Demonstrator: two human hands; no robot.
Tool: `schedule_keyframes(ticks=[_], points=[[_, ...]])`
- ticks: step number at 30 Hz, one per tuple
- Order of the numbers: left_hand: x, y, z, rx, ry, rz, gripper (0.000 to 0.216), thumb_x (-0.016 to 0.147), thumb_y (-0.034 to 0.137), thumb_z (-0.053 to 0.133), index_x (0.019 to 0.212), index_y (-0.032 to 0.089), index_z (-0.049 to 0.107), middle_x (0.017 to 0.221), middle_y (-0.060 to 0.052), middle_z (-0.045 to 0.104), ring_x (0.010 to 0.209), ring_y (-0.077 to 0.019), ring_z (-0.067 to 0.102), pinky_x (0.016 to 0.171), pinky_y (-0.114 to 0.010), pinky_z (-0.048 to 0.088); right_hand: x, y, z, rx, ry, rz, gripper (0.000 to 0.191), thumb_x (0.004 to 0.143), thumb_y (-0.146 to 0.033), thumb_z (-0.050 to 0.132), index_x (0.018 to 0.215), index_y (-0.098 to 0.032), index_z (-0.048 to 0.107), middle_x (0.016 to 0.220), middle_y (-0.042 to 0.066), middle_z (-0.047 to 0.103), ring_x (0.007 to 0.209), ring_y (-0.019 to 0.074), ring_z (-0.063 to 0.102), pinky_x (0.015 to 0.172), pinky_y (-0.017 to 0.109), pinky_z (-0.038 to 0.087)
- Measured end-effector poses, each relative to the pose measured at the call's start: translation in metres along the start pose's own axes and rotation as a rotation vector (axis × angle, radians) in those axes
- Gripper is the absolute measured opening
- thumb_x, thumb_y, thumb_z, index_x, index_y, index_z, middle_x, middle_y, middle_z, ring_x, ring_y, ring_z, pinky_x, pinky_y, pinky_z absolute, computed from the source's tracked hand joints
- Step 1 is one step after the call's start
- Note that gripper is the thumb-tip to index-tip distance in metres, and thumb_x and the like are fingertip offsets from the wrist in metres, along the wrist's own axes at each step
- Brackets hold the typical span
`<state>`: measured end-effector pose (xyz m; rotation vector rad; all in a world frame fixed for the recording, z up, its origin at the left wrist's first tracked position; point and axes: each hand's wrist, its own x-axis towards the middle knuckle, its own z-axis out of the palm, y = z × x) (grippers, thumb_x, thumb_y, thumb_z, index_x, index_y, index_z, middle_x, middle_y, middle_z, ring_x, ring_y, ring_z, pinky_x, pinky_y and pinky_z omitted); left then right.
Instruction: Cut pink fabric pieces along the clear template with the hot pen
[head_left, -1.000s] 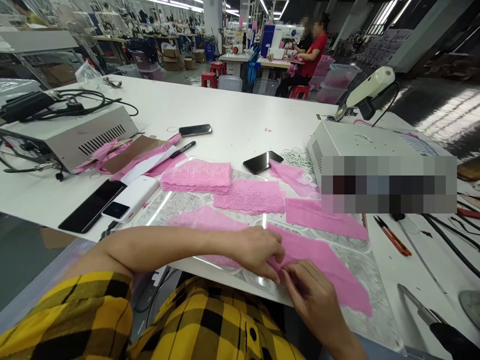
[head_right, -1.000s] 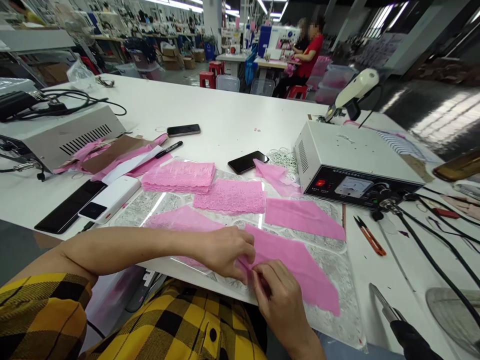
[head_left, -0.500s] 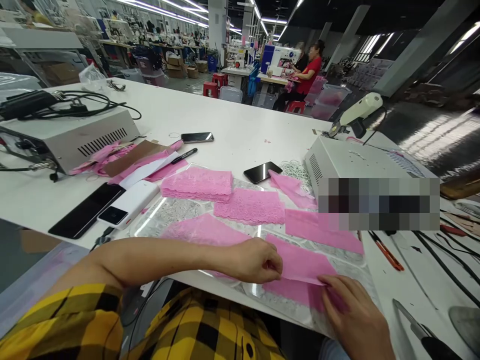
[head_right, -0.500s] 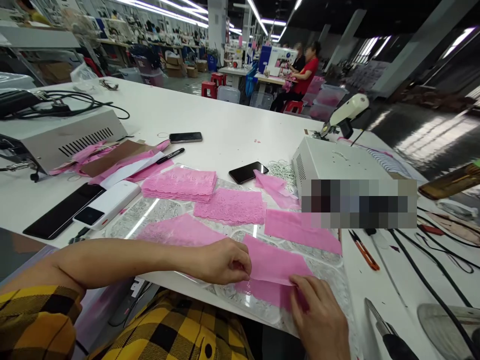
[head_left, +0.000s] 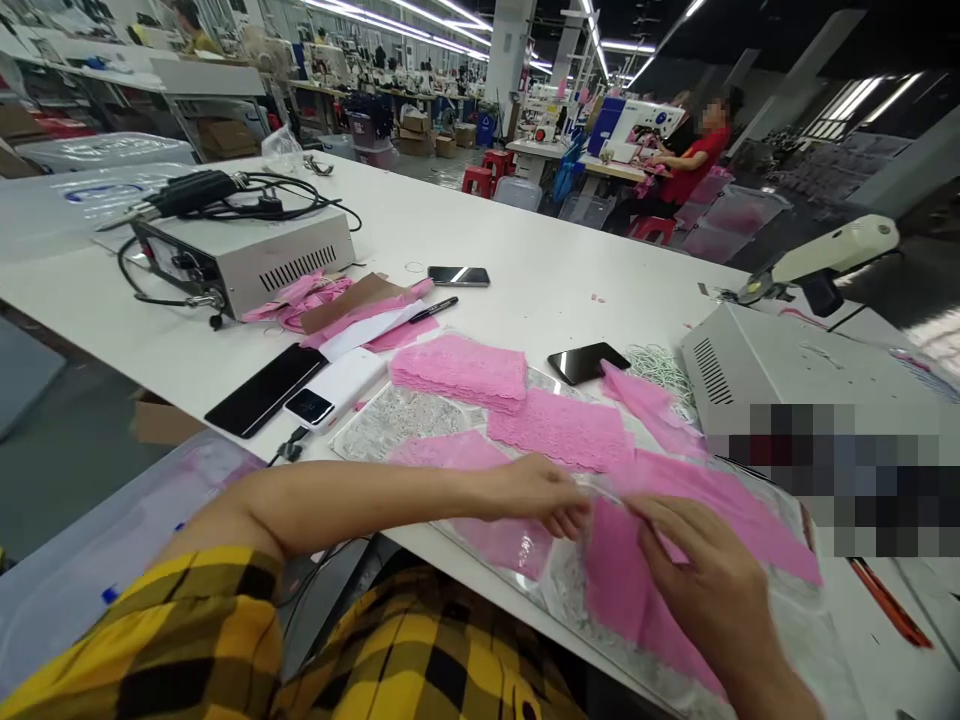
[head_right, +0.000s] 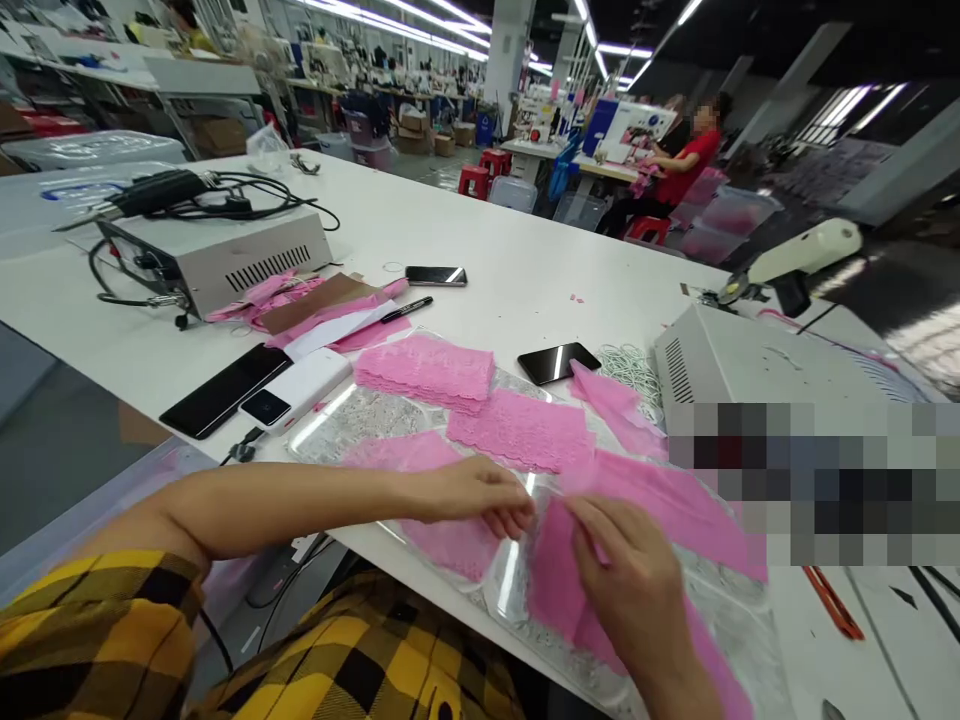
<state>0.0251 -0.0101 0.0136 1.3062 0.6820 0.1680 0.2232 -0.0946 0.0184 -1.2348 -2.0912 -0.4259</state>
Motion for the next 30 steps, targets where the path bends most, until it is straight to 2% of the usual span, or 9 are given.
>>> schedule_keyframes(ticks=[3,5,9,11,14,17,20,24,30], points=[[-0.008,-0.002,-0.019,-0.147,0.053,-0.075,0.052,0.090,0.059,0.042,0.082,0.011,0.060,0.074,-0.006,0.066,0.065,-0.0148,0.066,0.065,-0.030,0.055,0.021,-0.027,0.021,0.166,-0.050,-0.099,0.021,0.086,-0.008,0.060,0.102,-0.020,0.065,0.089,0.003,0.072,0.083,0.0152,0.066,0.076,0.030,0.054],[-0.013,-0.006,-0.028,-0.194,0.086,-0.102,0.054,0.082,0.066,0.050,0.075,0.013,0.057,0.065,-0.003,0.062,0.055,-0.0133,0.061,0.054,-0.026,0.050,0.028,-0.046,0.035,0.225,-0.076,-0.145,0.021,0.085,-0.005,0.059,0.100,-0.019,0.065,0.090,0.004,0.072,0.083,0.0161,0.066,0.074,0.031,0.054],[-0.025,-0.010,-0.037,-0.193,0.200,-0.106,0.033,0.067,0.038,0.075,0.062,0.014,0.053,0.052,0.005,0.052,0.044,-0.0055,0.048,0.045,-0.016,0.036,0.029,-0.064,0.048,0.352,-0.114,-0.131,0.031,0.086,-0.003,0.057,0.112,-0.018,0.063,0.097,0.005,0.073,0.090,0.0160,0.067,0.078,0.031,0.056],[-0.029,-0.009,-0.039,-0.174,0.242,-0.120,0.020,0.069,0.023,0.070,0.061,0.013,0.055,0.051,0.005,0.055,0.043,-0.0056,0.048,0.044,-0.016,0.035,0.021,-0.058,0.043,0.389,-0.109,-0.023,0.034,0.086,-0.005,0.058,0.116,-0.020,0.062,0.099,0.005,0.072,0.092,0.0147,0.067,0.080,0.029,0.058],[-0.035,-0.002,-0.043,-0.149,0.268,-0.147,0.013,0.073,0.012,0.059,0.061,0.012,0.059,0.050,0.003,0.059,0.042,-0.0079,0.051,0.045,-0.018,0.040,-0.002,-0.042,0.030,0.345,-0.126,0.168,0.022,0.087,-0.014,0.060,0.107,-0.022,0.064,0.094,0.003,0.071,0.086,0.0133,0.068,0.077,0.025,0.058],[-0.041,0.005,-0.047,-0.126,0.259,-0.153,0.014,0.075,0.008,0.055,0.064,0.011,0.063,0.052,0.002,0.062,0.043,-0.0086,0.055,0.049,-0.019,0.047,-0.027,-0.030,0.017,0.275,-0.207,0.287,0.012,0.089,-0.025,0.059,0.098,-0.022,0.066,0.090,0.002,0.071,0.078,0.0127,0.068,0.069,0.023,0.057],[-0.046,0.012,-0.048,-0.096,0.231,-0.150,0.014,0.077,0.008,0.056,0.069,0.011,0.067,0.060,0.000,0.067,0.048,-0.0094,0.060,0.054,-0.021,0.052,-0.041,-0.028,0.013,0.204,-0.257,0.393,0.017,0.091,-0.034,0.056,0.097,-0.022,0.066,0.087,0.002,0.071,0.072,0.0125,0.067,0.062,0.023,0.055],[-0.050,0.016,-0.047,-0.050,0.181,-0.137,0.016,0.080,0.010,0.053,0.075,0.010,0.069,0.074,-0.003,0.073,0.056,-0.0103,0.065,0.060,-0.023,0.056,-0.036,-0.030,0.021,0.117,-0.320,0.500,0.026,0.091,-0.043,0.052,0.093,-0.022,0.067,0.083,0.003,0.069,0.069,0.0143,0.064,0.056,0.025,0.050],[-0.062,0.005,-0.058,0.019,0.215,-0.091,0.015,0.078,0.011,0.050,0.081,0.011,0.064,0.081,-0.004,0.073,0.062,-0.0103,0.068,0.062,-0.021,0.057,-0.020,-0.029,0.028,0.184,-0.416,0.568,0.024,0.088,-0.039,0.048,0.080,-0.022,0.064,0.074,0.002,0.065,0.060,0.0135,0.057,0.054,0.026,0.044]])
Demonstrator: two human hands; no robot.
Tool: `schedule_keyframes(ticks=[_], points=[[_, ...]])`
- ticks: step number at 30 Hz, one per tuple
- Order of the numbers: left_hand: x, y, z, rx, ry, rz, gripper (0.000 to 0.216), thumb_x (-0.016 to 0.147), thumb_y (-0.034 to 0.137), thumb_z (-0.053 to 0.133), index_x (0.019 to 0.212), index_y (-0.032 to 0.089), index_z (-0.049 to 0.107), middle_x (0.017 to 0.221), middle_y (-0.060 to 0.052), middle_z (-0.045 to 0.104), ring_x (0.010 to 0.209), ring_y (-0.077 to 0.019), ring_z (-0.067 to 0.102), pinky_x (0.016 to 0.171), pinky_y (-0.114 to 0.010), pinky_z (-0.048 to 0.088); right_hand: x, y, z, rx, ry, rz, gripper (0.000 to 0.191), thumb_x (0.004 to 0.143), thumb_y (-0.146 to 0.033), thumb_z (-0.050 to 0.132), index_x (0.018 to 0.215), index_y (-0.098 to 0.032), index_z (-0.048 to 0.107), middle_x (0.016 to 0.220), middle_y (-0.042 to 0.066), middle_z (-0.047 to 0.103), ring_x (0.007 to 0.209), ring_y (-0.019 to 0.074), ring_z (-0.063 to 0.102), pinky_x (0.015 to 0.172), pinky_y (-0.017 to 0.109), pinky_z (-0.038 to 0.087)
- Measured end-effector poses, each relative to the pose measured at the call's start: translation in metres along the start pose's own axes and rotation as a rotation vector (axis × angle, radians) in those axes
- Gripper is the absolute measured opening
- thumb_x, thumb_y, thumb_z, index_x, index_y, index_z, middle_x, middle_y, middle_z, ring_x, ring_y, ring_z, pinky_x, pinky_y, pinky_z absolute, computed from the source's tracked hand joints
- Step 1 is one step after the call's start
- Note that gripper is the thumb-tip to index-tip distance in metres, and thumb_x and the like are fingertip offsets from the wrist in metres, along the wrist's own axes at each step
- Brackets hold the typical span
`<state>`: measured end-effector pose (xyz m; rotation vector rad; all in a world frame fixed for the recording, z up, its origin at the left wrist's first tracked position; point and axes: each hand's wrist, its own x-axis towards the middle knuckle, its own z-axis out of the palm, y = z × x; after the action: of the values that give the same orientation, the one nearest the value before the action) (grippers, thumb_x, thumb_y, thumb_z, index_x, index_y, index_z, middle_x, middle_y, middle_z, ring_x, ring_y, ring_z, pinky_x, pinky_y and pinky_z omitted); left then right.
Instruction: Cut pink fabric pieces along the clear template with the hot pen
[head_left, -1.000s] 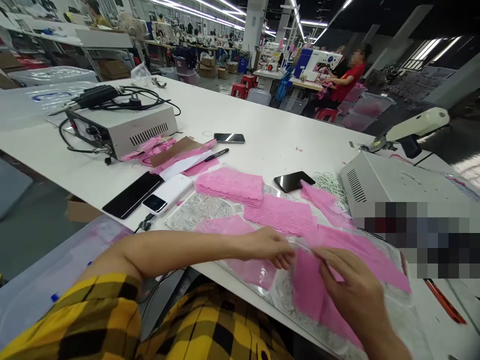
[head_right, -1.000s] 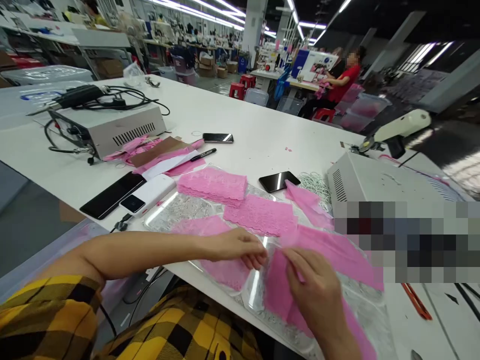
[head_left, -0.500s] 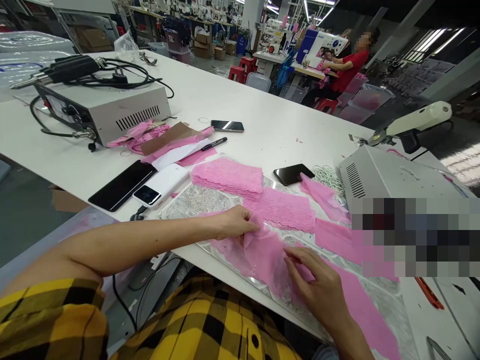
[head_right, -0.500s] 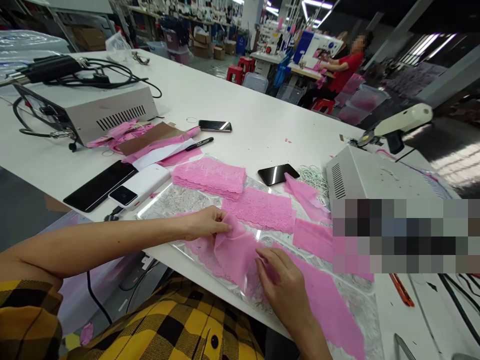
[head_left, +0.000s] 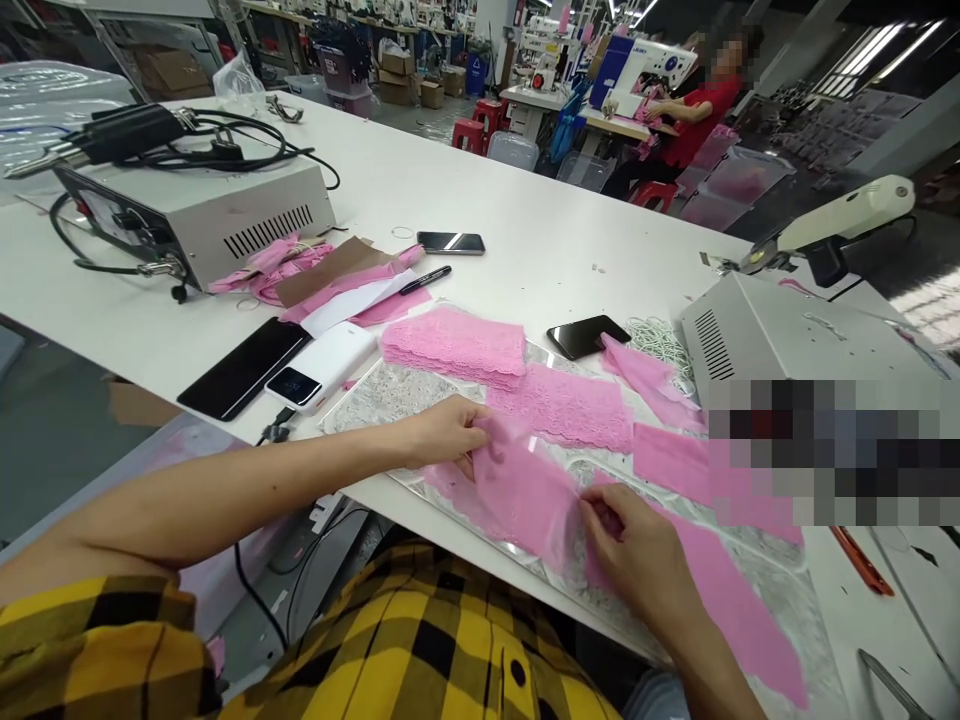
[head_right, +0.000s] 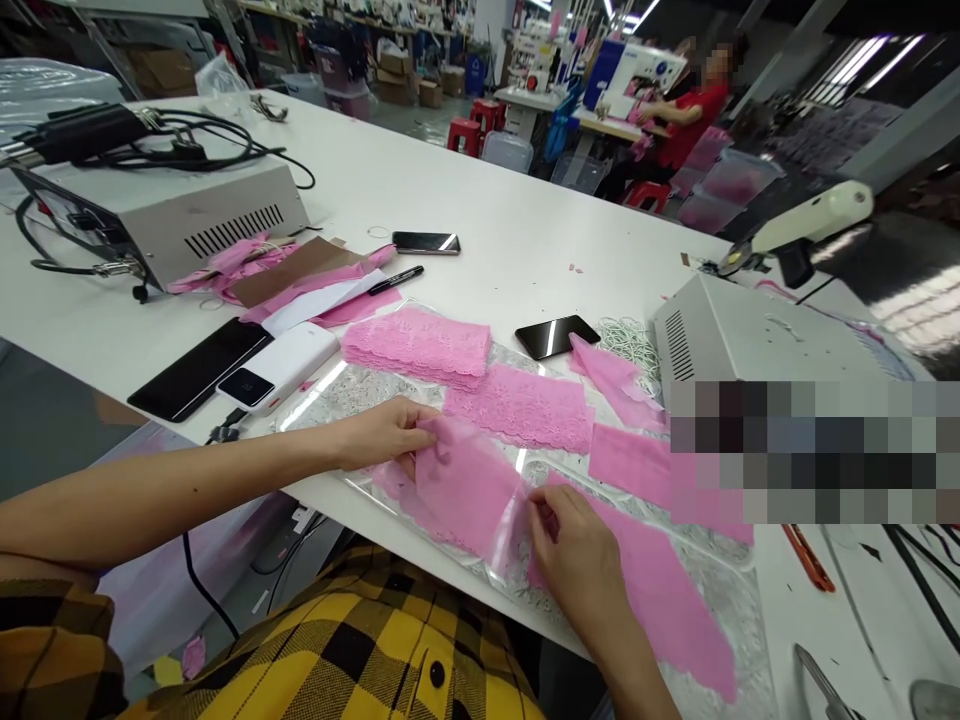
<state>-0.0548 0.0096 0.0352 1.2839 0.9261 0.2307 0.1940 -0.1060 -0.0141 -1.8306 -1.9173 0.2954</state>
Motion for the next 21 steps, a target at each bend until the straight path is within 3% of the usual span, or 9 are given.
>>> schedule_keyframes(ticks=[6,9,12,14,16,19,21], points=[[-0.012,-0.016,-0.028,0.227,0.157,0.036,0.017,0.076,0.011,0.051,0.088,0.013,0.064,0.080,-0.003,0.069,0.064,-0.0139,0.068,0.059,-0.022,0.054,0.018,-0.021,-0.002,0.053,-0.071,-0.049,0.020,0.087,-0.035,0.051,0.079,-0.021,0.064,0.068,0.001,0.063,0.056,0.0133,0.055,0.052,0.026,0.043],[-0.024,-0.020,-0.035,0.411,0.277,0.085,0.027,0.078,0.013,0.055,0.102,0.014,0.066,0.095,-0.007,0.068,0.081,-0.0199,0.068,0.073,-0.030,0.055,0.016,-0.029,-0.002,0.063,-0.015,-0.155,0.019,0.090,-0.032,0.050,0.087,-0.021,0.065,0.071,0.002,0.064,0.053,0.0125,0.055,0.048,0.025,0.044],[-0.036,-0.027,-0.034,0.815,0.382,0.296,0.042,0.084,0.017,0.055,0.126,0.016,0.061,0.118,-0.012,0.062,0.102,-0.0252,0.063,0.090,-0.039,0.052,0.002,-0.033,0.000,0.140,-0.035,-0.321,0.011,0.091,-0.026,0.054,0.093,-0.022,0.064,0.081,0.003,0.066,0.061,0.0118,0.060,0.052,0.022,0.050],[-0.042,-0.034,-0.031,1.052,0.347,0.515,0.041,0.089,0.022,0.054,0.130,0.018,0.060,0.128,-0.014,0.058,0.115,-0.0276,0.058,0.098,-0.044,0.048,-0.008,-0.036,0.003,0.171,-0.059,-0.403,0.010,0.089,-0.022,0.057,0.097,-0.022,0.063,0.087,0.005,0.066,0.072,0.0129,0.064,0.060,0.022,0.054],[-0.044,-0.044,-0.028,1.151,0.230,0.693,0.034,0.094,0.024,0.053,0.126,0.022,0.063,0.137,-0.012,0.055,0.127,-0.0275,0.051,0.111,-0.049,0.037,-0.014,-0.040,0.008,0.159,-0.037,-0.443,0.010,0.089,-0.017,0.057,0.095,-0.022,0.063,0.086,0.005,0.065,0.074,0.0132,0.064,0.063,0.022,0.055],[-0.042,-0.059,-0.028,1.233,0.114,0.797,0.029,0.098,0.026,0.048,0.122,0.024,0.065,0.133,-0.008,0.061,0.129,-0.0231,0.051,0.120,-0.050,0.020,-0.016,-0.044,0.013,0.130,0.022,-0.421,0.012,0.089,-0.012,0.054,0.088,-0.021,0.063,0.080,0.003,0.064,0.069,0.0117,0.061,0.061,0.022,0.054],[-0.039,-0.066,-0.031,1.264,0.156,0.825,0.030,0.100,0.025,0.046,0.122,0.024,0.066,0.129,-0.007,0.064,0.128,-0.0210,0.053,0.121,-0.047,0.020,-0.015,-0.041,0.011,0.141,0.061,-0.371,0.012,0.090,-0.012,0.053,0.088,-0.021,0.062,0.079,0.003,0.063,0.070,0.0116,0.061,0.061,0.022,0.054]])
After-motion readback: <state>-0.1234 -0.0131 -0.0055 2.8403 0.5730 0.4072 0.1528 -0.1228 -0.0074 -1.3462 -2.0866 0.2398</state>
